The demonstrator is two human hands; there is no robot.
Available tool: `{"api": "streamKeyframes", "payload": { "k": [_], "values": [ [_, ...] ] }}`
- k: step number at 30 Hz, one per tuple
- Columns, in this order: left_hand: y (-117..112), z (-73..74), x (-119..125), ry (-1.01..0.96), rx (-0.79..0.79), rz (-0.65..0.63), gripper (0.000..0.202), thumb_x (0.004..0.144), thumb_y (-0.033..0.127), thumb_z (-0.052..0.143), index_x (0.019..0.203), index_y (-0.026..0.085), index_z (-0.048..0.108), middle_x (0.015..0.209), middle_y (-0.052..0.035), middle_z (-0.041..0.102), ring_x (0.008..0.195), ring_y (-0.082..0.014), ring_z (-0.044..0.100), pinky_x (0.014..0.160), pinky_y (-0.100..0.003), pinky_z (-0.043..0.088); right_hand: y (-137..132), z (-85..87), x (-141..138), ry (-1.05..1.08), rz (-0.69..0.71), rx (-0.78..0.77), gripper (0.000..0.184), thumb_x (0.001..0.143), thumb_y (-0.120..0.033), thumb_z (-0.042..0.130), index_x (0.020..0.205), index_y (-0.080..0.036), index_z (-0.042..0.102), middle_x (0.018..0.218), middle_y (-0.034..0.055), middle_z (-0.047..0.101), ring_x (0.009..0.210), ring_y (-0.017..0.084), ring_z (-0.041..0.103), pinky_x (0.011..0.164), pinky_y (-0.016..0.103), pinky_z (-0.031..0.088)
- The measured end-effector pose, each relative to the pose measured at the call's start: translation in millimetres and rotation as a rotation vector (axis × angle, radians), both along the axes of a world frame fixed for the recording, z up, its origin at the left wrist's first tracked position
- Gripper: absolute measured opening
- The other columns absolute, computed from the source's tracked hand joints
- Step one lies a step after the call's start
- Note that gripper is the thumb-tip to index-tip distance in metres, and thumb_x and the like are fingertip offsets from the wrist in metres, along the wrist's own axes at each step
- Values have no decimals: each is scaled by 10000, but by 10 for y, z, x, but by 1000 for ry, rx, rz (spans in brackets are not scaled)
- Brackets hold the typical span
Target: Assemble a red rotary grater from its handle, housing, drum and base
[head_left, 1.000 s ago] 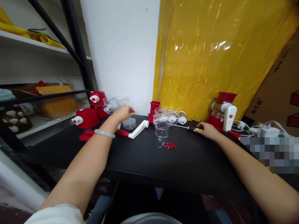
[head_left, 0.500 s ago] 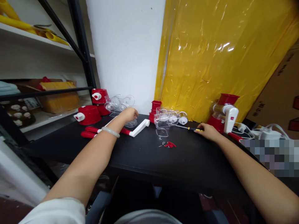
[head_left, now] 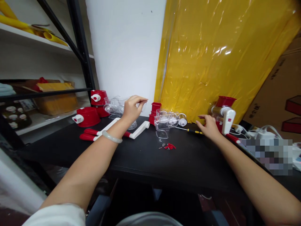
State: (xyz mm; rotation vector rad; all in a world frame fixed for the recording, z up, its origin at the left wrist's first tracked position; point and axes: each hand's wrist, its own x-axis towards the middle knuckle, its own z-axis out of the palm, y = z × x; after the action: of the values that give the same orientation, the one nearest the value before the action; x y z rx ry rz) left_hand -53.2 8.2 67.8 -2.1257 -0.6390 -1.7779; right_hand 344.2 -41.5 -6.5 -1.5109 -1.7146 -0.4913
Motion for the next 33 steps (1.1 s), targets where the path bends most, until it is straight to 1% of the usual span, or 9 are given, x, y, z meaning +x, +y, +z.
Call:
{"api": "streamKeyframes", "payload": {
  "k": [2,6,12,15,18,22,25,29,33],
  "values": [
    [-150,12,95,23,76,-67,116,867,140,600,890,186,704,849,-34,727,827,-141,650,782,-311,512,-107,201,-316,0,134,114,333,867,-394,508,1097,-163,574,1065,149,628,1037,285,548,923,468,429],
    [-351,-31,218,110,225,-151,161,878,109,584,966,196,687,932,-36,731,869,-136,653,792,-326,520,-298,607,-1042,-116,445,125,322,871,-391,535,1127,-197,556,1093,134,605,1062,284,540,945,491,416],
    [-475,-111,287,233,379,-216,259,859,68,590,1070,199,664,996,-60,722,903,-153,640,762,-330,549,-193,933,-1707,178,829,-216,381,917,-497,465,1173,-219,517,1060,75,642,979,199,609,874,389,488],
    [-521,-127,299,272,438,-231,300,853,58,592,1117,192,646,1034,-71,715,942,-164,630,756,-332,561,-20,994,-1827,331,902,-387,428,904,-583,431,1070,-210,559,1032,56,640,955,178,602,878,370,483],
    [-560,-120,300,273,484,-222,308,839,67,620,1123,184,641,1030,-74,715,920,-167,626,735,-327,571,66,1064,-1887,540,1007,-614,487,887,-638,407,1049,-203,555,932,46,634,835,157,600,759,331,512],
    [-582,-99,279,269,518,-192,322,835,63,622,1130,191,640,1034,-65,714,913,-169,623,729,-328,578,-10,1158,-1960,605,1159,-827,434,861,-592,519,1005,-186,572,909,45,625,790,132,581,694,267,507],
    [-583,-87,249,260,535,-189,318,843,67,611,1133,197,639,1042,-60,710,930,-174,622,746,-340,579,-87,1194,-2048,652,1210,-952,476,887,-608,458,1097,-189,542,868,43,627,721,125,576,651,264,511],
    [-577,-63,219,258,482,-160,317,861,68,578,1125,237,625,1061,-47,690,979,-173,624,801,-354,574,-49,1265,-2120,610,1184,-892,487,899,-601,436,1155,-198,533,948,66,641,802,144,600,693,274,522],
    [-515,-66,222,168,317,-115,288,859,105,580,1116,234,583,1093,-74,639,1035,-188,612,895,-391,540,115,1366,-1985,450,1025,-565,485,819,-526,620,1177,-209,543,1080,78,631,925,167,606,825,320,522]
  ]
}}
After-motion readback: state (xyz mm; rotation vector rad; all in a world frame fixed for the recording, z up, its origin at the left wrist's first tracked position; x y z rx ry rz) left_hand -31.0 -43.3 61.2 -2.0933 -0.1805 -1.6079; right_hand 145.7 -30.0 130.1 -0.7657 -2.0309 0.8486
